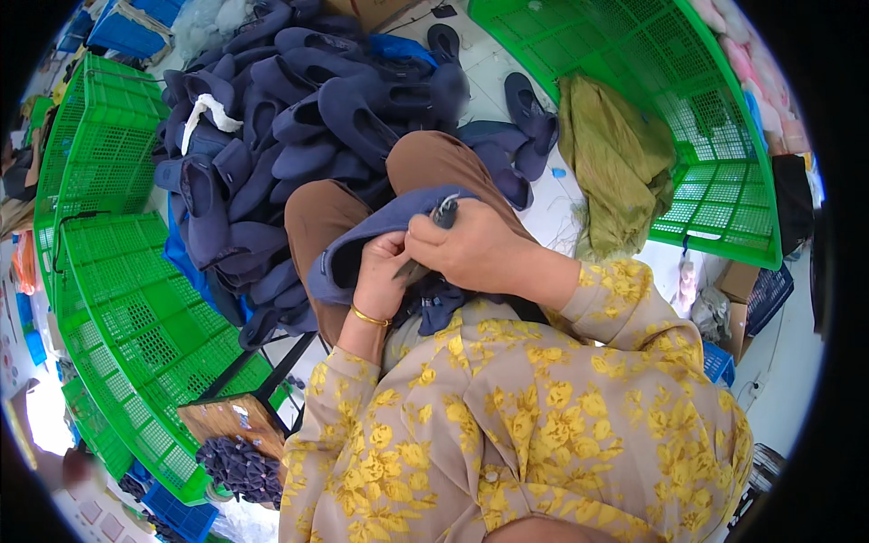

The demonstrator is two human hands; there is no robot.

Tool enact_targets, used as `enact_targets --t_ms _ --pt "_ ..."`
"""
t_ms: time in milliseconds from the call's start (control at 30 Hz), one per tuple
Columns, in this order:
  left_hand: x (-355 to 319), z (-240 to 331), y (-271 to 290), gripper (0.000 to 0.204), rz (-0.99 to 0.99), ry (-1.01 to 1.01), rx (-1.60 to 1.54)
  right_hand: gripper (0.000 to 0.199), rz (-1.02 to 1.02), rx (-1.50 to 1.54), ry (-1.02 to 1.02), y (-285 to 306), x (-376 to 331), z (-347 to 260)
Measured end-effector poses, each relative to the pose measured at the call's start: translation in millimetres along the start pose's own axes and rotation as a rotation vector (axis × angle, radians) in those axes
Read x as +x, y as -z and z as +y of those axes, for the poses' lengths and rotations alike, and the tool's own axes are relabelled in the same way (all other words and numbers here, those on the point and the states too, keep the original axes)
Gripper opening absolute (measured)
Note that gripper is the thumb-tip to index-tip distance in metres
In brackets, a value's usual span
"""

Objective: The person sits on the floor and uses a blue utility knife to trim excess fabric and threads from the edges of dark blue slip-on shoes. They handle the shoes one at a time, rotating them to access different areas, and place trimmed pieces aside.

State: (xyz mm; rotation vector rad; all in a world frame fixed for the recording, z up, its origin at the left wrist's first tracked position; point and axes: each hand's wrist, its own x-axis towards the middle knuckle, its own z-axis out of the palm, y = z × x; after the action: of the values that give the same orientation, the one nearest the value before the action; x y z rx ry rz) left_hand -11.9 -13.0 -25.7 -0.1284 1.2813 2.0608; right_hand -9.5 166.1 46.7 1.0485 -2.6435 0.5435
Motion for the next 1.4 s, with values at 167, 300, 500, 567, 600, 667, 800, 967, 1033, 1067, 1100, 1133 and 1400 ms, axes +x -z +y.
enact_targets --t_ms 167,300,500,567,600,667,800,967,1033,1067,1100,1133,1400 --pt "-2.8 0.1 -7.2 0.009 0.082 -0.013 0.078 0.011 0.024 0.049 -0.091 -13.0 -16.3 8.8" --pt "-2.1 -9.7 1.9 0.009 -0.006 -0.047 0.009 0.013 0.14 0.068 -0.046 -11.8 -8.4 3.5" --pt "-4.0 3.1 -8.0 0.007 0.081 -0.024 0.143 0.01 0.389 0.854 -0.586 2.9 26.9 2.8" --pt "-11.4 11.6 -10.1 0.009 0.108 -0.007 0.214 0.01 0.25 1.318 -0.763 20.0 29.1 4.4" --pt "-11.8 16.3 -12.3 0.01 0.114 -0.017 0.255 0.01 0.214 1.435 -0.739 24.0 28.2 4.8" --pt "-10.8 27.0 -17.6 0.015 0.127 -0.036 0.338 0.01 0.241 1.468 -0.628 22.9 28.7 6.2" --pt "-20.8 91.7 -21.9 0.01 0.001 0.065 0.551 0.01 0.188 1.438 -0.705 43.3 44.6 -0.8" --pt "-29.9 143.3 11.1 0.029 -0.236 0.023 1.39 0.014 0.07 1.352 -0.827 76.9 54.3 -10.9" --pt "-39.2 149.0 20.6 0.027 -0.297 0.074 1.542 0.014 0.367 1.734 -0.56 96.0 51.3 6.6" --pt "-45.5 147.9 24.7 0.025 -0.284 0.134 1.528 0.014 0.471 1.928 -0.387 105.0 50.5 14.9" --pt "-52.0 146.3 28.2 0.025 -0.317 0.042 1.564 0.01 0.39 1.75 -0.355 117.9 48.0 20.0" --pt "-57.4 141.9 31.9 0.025 -0.357 -0.056 1.59 0.01 0.354 1.757 -0.365 118.2 44.5 21.3" --pt "-84.9 86.4 37.8 0.029 -0.065 -0.407 1.747 0.008 0.1 1.457 -0.69 25.0 31.9 -7.8"
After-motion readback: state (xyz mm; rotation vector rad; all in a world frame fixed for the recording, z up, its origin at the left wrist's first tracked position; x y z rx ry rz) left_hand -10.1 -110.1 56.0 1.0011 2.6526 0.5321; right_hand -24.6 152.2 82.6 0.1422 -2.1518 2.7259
